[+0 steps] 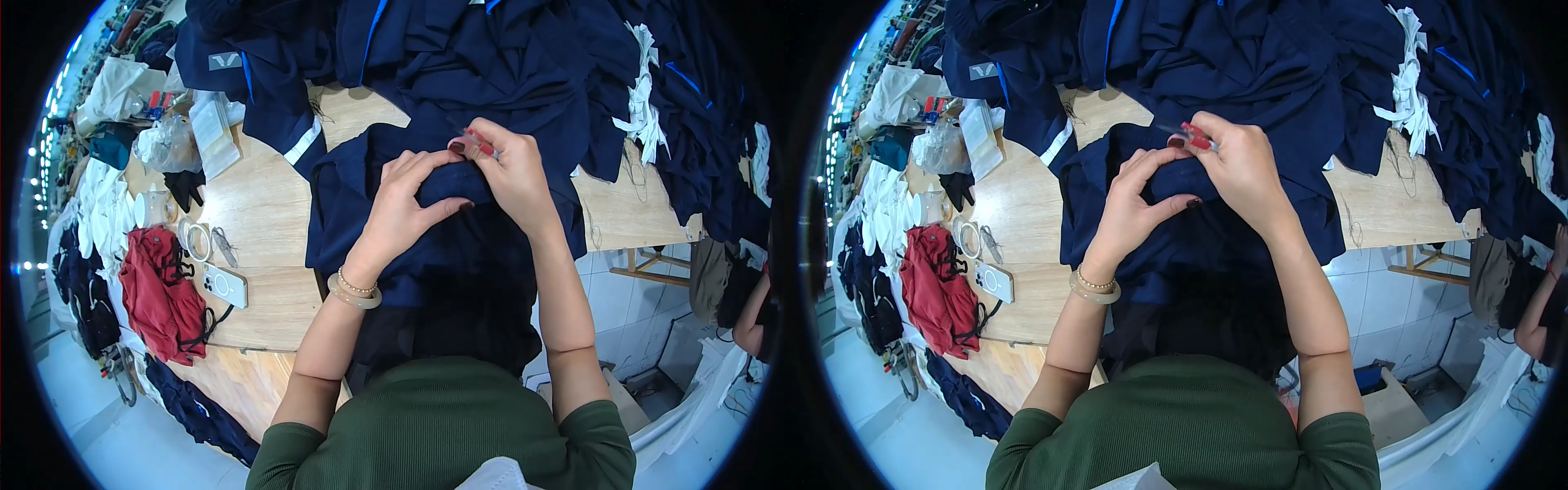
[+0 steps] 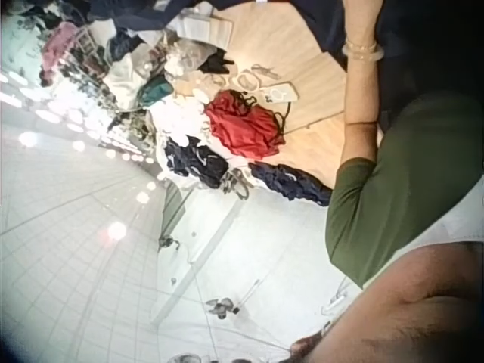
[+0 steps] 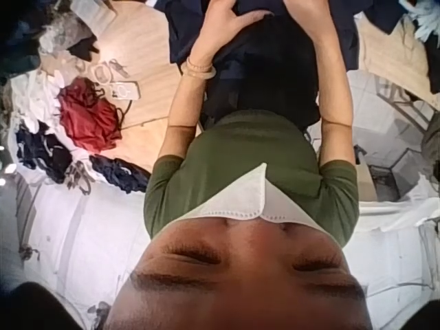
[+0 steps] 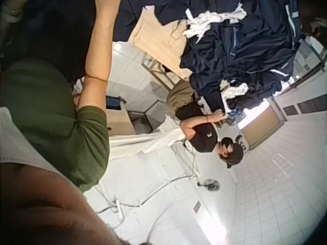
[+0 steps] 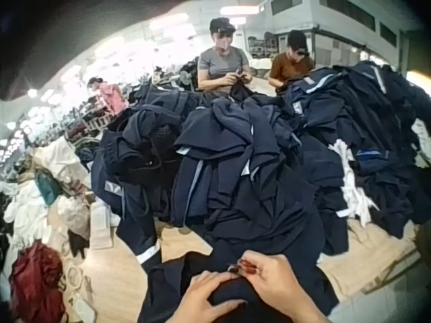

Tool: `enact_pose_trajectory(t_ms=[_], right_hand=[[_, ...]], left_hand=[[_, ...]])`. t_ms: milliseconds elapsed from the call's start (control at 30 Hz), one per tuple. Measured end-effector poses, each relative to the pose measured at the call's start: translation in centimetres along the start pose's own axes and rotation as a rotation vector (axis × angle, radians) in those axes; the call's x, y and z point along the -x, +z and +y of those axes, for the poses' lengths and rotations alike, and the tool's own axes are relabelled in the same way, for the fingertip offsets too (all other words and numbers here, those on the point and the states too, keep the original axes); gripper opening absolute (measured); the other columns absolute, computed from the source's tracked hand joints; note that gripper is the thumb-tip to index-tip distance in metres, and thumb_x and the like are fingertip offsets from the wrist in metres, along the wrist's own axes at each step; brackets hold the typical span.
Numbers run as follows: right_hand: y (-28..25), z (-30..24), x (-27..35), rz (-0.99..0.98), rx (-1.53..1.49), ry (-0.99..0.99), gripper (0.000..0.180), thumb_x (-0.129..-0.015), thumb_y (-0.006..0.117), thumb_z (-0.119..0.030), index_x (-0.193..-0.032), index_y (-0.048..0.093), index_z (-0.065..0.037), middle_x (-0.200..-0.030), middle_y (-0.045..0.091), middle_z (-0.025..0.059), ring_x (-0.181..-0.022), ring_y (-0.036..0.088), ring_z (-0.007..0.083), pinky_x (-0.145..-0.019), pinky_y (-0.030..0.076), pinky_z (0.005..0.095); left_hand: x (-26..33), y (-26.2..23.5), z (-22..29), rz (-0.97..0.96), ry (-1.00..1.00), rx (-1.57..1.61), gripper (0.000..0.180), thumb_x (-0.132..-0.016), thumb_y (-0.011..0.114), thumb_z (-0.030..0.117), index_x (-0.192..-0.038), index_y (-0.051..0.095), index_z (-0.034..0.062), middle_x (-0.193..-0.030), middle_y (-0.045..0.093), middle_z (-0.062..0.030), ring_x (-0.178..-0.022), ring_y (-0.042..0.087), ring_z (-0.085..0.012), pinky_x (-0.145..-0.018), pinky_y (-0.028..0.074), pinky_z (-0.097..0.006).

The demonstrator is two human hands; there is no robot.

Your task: Trimming loose threads from blue trousers using small snips in a garment factory.

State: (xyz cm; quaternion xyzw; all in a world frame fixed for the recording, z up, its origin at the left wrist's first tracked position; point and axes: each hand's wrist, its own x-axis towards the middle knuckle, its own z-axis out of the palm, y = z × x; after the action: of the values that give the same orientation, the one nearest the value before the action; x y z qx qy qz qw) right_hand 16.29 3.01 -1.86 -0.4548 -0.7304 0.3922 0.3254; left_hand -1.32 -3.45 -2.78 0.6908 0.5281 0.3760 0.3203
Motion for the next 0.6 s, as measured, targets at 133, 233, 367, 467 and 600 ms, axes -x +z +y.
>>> enact_pose_trajectory(t_ms=[133,233,367,467,600], right_hand=[[-0.6,-0.8,-0.3,0.124,-0.198,0.076,0.015,-0.094,0.065,-0.01,-0.096,0.067,0.005,-0.077,0.069,0.0156,-0.065,0.059,0.0107,-0.061,0.046,0.0268],[-0.4,-0.7,-0.3,0.169,-0.201,0.048,0.017,-0.094,0.065,-0.01,-0.096,0.067,0.007,-0.078,0.07,0.0147,-0.065,0.058,0.0095,-0.061,0.046,0.0261],[-0.1,-0.9,-0.5,0.156,-0.237,0.022,0.016,-0.093,0.067,-0.01,-0.094,0.067,0.005,-0.074,0.068,0.0124,-0.063,0.054,0.0089,-0.058,0.043,0.0263],[-0.3,-1.5,-0.5,0.111,-0.177,0.008,0.016,-0.091,0.069,-0.011,-0.089,0.064,0.004,-0.068,0.063,0.0091,-0.061,0.048,0.0085,-0.055,0.04,0.0264],[-0.2,-1.9,-0.5,0.126,-0.163,-0.051,0.018,-0.09,0.07,-0.011,-0.083,0.059,0.002,-0.065,0.057,0.0063,-0.061,0.044,0.0075,-0.055,0.038,0.0251]], left_hand=[[-0.1,-0.4,-0.8,-0.015,-0.034,-0.066,0.047,-0.075,0.083,0.02,-0.116,0.066,0.0034,-0.104,0.063,-0.0083,-0.099,0.056,-0.0239,-0.093,0.041,-0.034],[-0.6,-0.6,-0.3,-0.038,-0.054,-0.074,0.043,-0.077,0.081,0.018,-0.115,0.067,0.0032,-0.102,0.063,-0.0084,-0.099,0.056,-0.0239,-0.093,0.041,-0.034],[-1.5,-0.5,0.3,0.142,0.066,-0.071,0.038,-0.077,0.08,0.013,-0.111,0.068,0.0023,-0.1,0.062,-0.0086,-0.098,0.056,-0.0241,-0.089,0.044,-0.032],[-2.3,0.3,0.9,0.238,0.096,-0.048,0.032,-0.075,0.079,0.005,-0.105,0.07,0.0008,-0.099,0.062,-0.0081,-0.097,0.058,-0.0238,-0.084,0.047,-0.031],[-2.9,1.1,1.4,0.28,0.133,-0.051,0.016,-0.076,0.077,0.003,-0.091,0.072,0.0004,-0.092,0.061,-0.0059,-0.085,0.057,-0.0233,-0.075,0.048,-0.03]])
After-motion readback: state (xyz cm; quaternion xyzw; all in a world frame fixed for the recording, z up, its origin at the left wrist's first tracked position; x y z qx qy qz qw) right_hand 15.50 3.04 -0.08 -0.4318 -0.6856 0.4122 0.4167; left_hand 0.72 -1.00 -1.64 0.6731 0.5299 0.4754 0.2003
